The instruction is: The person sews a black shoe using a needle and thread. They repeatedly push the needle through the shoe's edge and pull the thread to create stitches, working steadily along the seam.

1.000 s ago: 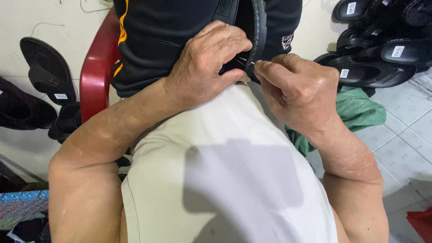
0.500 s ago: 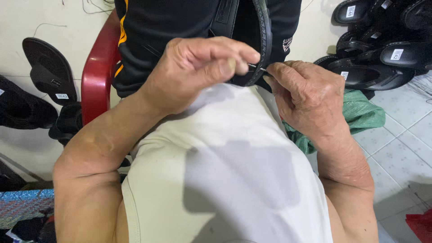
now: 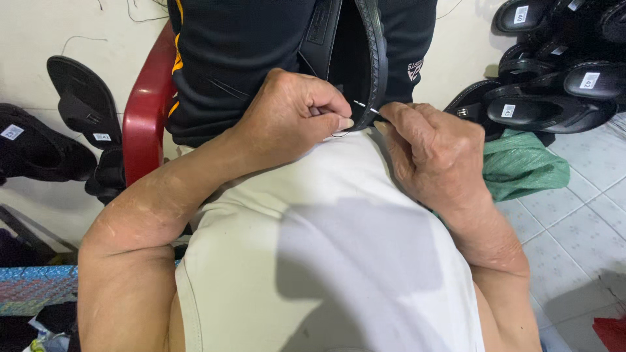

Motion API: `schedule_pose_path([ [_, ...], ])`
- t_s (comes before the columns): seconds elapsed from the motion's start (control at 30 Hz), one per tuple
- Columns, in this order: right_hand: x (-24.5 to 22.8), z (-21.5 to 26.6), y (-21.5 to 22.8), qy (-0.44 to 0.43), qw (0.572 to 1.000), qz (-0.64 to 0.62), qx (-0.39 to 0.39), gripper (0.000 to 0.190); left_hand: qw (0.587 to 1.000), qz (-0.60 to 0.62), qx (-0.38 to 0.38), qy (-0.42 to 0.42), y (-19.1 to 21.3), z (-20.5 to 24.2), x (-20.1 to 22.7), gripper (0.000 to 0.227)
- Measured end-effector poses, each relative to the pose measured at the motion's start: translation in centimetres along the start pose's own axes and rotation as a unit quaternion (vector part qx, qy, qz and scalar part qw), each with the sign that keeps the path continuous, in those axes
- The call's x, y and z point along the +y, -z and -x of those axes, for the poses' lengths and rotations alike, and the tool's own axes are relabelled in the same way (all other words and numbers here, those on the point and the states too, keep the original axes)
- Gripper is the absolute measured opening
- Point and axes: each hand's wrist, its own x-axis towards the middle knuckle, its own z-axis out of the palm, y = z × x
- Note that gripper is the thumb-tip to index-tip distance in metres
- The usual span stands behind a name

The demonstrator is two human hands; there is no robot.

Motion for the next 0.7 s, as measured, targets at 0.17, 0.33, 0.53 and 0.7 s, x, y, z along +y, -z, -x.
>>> schedule_pose_path([
  [0.17,-0.4,2.6,0.7,-0.037,0.999,0.002,0.019,0.003,0.986,0.15,0.001,0.078,-0.1,-0.7,0.8,0.007],
  [0.33,0.1,6.7,1.0,-0.124,0.988,-0.091,0.009,0.008,0.972,0.215,0.012,0.089,-0.6,-0.6,1.4,0.016],
  [0.53,1.3,4.6,-3.2,-0.099,0.981,-0.134,0.102,0.047,0.979,0.13,0.158,0.009,0.0,1.1,0.9,0.021],
  [0.7,0.0,1.3,-3.4,-0.096,0.942,-0.276,0.165,0.008,0.988,-0.079,0.076,-0.105,0.3,1.1,0.8,0.014],
])
